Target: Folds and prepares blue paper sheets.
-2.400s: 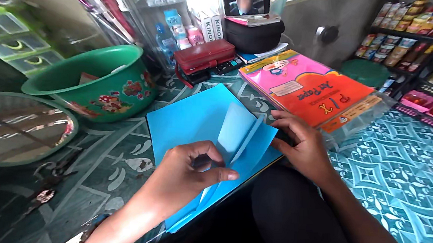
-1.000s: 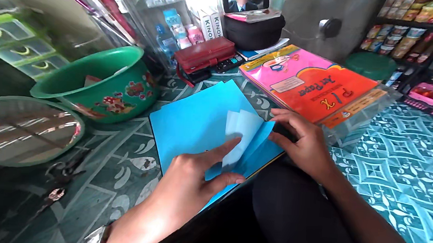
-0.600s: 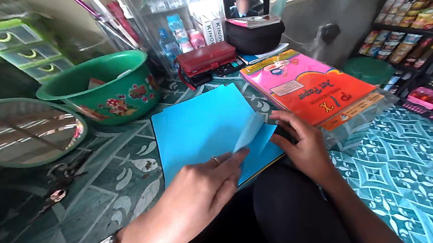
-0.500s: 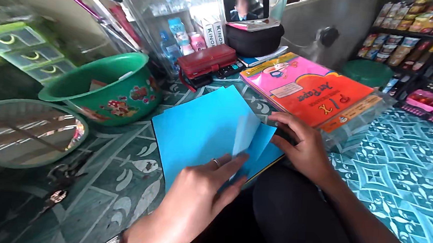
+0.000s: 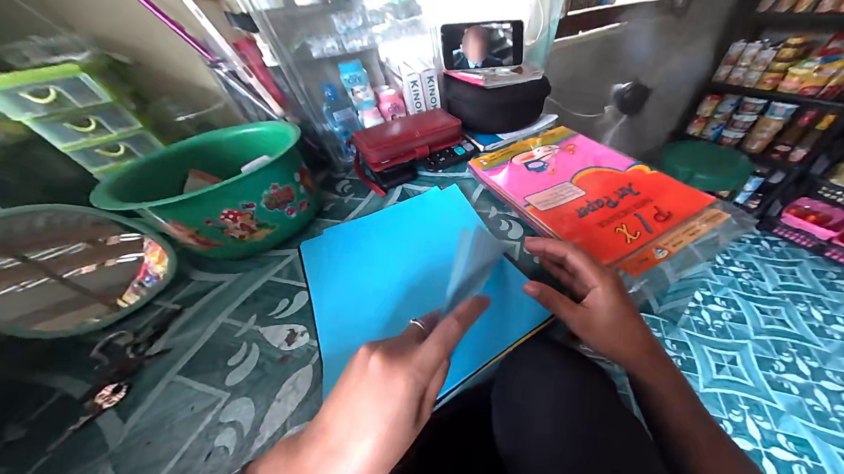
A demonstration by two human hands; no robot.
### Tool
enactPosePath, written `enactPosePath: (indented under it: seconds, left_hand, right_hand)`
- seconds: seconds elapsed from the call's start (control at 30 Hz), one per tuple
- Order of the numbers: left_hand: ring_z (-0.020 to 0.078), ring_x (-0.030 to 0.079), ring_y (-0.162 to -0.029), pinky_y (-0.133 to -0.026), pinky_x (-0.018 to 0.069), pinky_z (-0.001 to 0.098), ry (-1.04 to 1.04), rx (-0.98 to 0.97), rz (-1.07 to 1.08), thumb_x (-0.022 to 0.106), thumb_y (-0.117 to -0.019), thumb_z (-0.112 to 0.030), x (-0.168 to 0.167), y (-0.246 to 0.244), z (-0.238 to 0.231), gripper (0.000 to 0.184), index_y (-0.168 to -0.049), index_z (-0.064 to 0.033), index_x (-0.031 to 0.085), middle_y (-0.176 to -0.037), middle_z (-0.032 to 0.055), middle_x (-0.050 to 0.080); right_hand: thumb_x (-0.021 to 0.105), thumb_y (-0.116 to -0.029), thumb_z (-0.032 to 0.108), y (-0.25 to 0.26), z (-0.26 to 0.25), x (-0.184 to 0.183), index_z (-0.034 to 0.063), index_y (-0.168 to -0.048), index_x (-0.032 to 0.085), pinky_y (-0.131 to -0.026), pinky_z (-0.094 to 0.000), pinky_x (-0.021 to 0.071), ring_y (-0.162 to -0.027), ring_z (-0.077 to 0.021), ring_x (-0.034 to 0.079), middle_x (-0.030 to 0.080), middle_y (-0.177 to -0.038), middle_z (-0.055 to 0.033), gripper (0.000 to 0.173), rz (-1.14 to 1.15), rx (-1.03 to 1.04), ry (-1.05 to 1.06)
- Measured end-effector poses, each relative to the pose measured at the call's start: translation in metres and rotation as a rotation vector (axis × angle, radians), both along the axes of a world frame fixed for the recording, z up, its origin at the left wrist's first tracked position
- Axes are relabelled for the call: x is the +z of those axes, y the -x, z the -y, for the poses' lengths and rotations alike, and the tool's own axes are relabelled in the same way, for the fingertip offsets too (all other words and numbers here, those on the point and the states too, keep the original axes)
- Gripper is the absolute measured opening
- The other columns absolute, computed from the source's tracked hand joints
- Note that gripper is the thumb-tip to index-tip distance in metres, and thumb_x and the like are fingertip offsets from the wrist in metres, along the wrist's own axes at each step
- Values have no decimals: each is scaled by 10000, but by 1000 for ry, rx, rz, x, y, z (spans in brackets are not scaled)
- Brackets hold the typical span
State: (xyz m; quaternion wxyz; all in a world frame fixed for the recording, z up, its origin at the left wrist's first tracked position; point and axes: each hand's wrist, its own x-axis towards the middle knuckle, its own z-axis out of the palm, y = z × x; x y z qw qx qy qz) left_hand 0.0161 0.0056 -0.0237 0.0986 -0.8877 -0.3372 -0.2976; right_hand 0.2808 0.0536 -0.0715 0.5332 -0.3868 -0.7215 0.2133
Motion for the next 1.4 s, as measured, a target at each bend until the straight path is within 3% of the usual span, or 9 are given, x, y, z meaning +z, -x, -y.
enactPosePath:
  seconds: [0.1, 0.17, 0.23, 0.47, 0.73, 0.9, 1.03, 1.2, 1.4]
  left_hand:
    - [206, 701, -660, -512, 530, 312, -22, -17, -62, 450, -983, -150, -4, 1, 2, 368, -1201, -108, 743, -981, 128, 750]
    - [192, 730, -738, -562, 562, 311, 16, -22, -53, 523, -1021, -336, -4, 2, 2, 369, -1196, -98, 745, -1019, 113, 760]
    - [176, 737, -786, -606, 575, 302, 57, -29, -31, 588, -981, -446, -2, 5, -1, 436, -1206, -106, 743, -1043, 101, 762]
    - [123, 729, -882, -741, 591, 290, 209, -36, 5, 636, -933, -515, 7, 13, -6, 495, -1243, -143, 739, -1071, 52, 764]
    - [43, 706, -925, -788, 575, 236, 302, -23, 29, 653, -929, -474, 12, 17, -8, 435, -1249, -194, 743, -1084, -9, 759]
    - [125, 732, -899, -741, 592, 296, 226, -14, -10, 648, -918, -485, 8, 14, -3, 465, -1259, -182, 737, -1080, 39, 765]
    - [49, 707, -917, -779, 577, 243, 288, -2, 10, 652, -921, -486, 11, 16, -5, 439, -1252, -213, 742, -1078, -7, 758]
    - [38, 696, -902, -772, 571, 234, 306, -1, 13, 651, -924, -486, 12, 17, -7, 437, -1269, -229, 731, -1046, -23, 755]
    - [86, 711, -885, -725, 580, 280, 279, -15, -36, 657, -891, -447, 11, 17, -3, 466, -1287, -210, 721, -1064, 18, 755]
  right_hand:
    - [679, -979, 325, 0, 0, -1, 55, -1344, 629, -970, -276, 571, -1153, -91, 656, 658, -1317, -71, 457, 10, -3, -29]
    - [673, -984, 332, 0, 0, -1, 61, -1341, 631, -956, -271, 573, -1131, -83, 661, 661, -1311, -65, 451, 7, -8, -18]
    - [672, -984, 339, 0, 1, -1, 70, -1343, 633, -946, -267, 576, -1116, -78, 664, 664, -1306, -56, 450, 2, -11, -4]
    - [656, -992, 306, 0, 3, 1, 65, -1335, 637, -911, -252, 579, -1055, -66, 669, 675, -1265, -56, 419, 14, -11, 6]
    - [636, -1011, 280, -1, 4, 3, 41, -1346, 618, -965, -252, 568, -1133, -76, 658, 653, -1316, -60, 412, -5, 33, 0]
    - [639, -1009, 283, -1, 5, 3, 51, -1356, 616, -945, -246, 574, -1111, -70, 661, 657, -1303, -57, 417, 10, 30, -5]
    - [637, -1012, 284, -1, 5, 3, 58, -1356, 617, -951, -245, 572, -1104, -67, 663, 658, -1303, -49, 412, 15, 29, -6]
    - [643, -1002, 292, -4, 3, 3, 34, -1279, 670, -1050, -285, 535, -1288, -123, 593, 626, -1379, -82, 379, 48, 81, -48]
    - [694, -959, 302, -6, 3, 3, 48, -1254, 695, -1058, -300, 527, -1310, -139, 575, 621, -1386, -86, 389, 118, 113, -108]
